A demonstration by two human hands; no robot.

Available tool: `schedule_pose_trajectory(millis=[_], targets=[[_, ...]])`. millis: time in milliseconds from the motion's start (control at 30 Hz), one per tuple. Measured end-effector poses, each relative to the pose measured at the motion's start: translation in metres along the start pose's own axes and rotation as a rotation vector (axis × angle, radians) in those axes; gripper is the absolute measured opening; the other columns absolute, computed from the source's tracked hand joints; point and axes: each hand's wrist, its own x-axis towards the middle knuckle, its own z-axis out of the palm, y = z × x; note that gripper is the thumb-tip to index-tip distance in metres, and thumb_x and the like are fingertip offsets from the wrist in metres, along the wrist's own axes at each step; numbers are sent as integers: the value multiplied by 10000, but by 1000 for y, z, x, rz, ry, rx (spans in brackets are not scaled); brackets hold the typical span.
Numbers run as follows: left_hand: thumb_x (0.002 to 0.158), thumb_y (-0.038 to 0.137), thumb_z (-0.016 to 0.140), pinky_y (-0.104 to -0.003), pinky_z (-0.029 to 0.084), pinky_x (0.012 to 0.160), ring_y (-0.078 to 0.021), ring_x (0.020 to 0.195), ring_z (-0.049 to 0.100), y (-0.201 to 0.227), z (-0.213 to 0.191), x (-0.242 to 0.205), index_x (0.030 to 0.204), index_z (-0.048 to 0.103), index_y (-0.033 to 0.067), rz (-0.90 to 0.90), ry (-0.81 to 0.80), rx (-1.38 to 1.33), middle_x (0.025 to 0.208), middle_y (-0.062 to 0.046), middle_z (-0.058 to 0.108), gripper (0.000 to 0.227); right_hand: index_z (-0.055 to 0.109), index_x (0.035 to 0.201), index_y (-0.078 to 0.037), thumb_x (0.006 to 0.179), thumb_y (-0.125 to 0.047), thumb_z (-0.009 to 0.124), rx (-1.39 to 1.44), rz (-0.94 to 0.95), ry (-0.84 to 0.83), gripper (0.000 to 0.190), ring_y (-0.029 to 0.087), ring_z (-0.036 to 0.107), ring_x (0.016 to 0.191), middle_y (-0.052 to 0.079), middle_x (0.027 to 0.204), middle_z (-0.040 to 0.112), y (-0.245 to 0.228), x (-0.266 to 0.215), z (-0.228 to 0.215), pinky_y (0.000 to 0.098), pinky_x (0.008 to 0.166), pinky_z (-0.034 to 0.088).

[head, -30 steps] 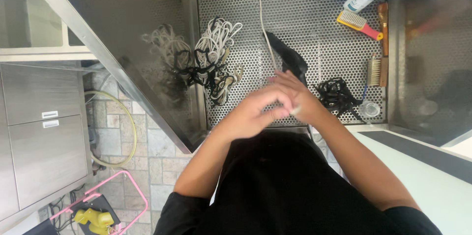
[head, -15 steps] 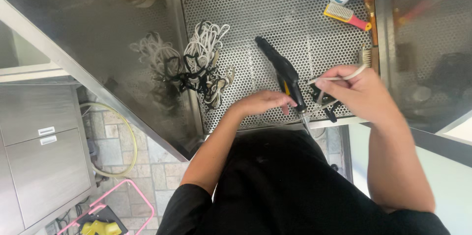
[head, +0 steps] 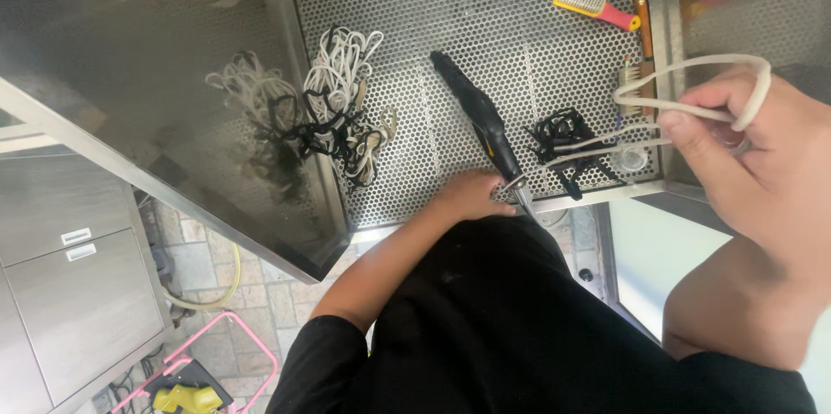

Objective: The person cleans shoelaces by holding them against a perforated metal surface and spraying them with water from a high-pressure nozzle. The person handles multiple sets of black and white laces one at a time, turning and shaking them under the water stream.

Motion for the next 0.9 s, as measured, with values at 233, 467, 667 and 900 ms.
schedule_pose_trajectory(millis=[233,467,667,900], targets=[[926,244,656,-456,545,815,-302,907,714,55,-26,-11,906,720,76,159,45,-64,925,-107,746,180,618,1016,-53,1064,-154,586,388,-173,-234,116,113,638,885,65,1171,678,68,6,51,277,799,535],[937,207,697,-388,574,745,-264,830,735,111,-93,-21,965,680,91,419,486,-184,875,-69,733,121,566,1095,-67,1150,-268,494,955,272,-542,220,129,608,826,57,934,645,144,-9,153,279,751,517],[832,299,823,-358,568,618,-245,669,742,73,-105,-44,949,710,74,93,648,-265,788,-100,741,278,617,1112,-29,1025,-312,601,414,371,-452,296,156,661,876,80,927,706,162,-11,140,308,784,515],[910,139,713,-446,566,762,-338,845,721,-100,-95,-52,1010,690,44,-476,1156,-90,942,-155,717,140,630,1276,-13,907,-418,728,-148,351,-557,556,385,607,1166,193,1278,643,194,2,157,500,935,469]])
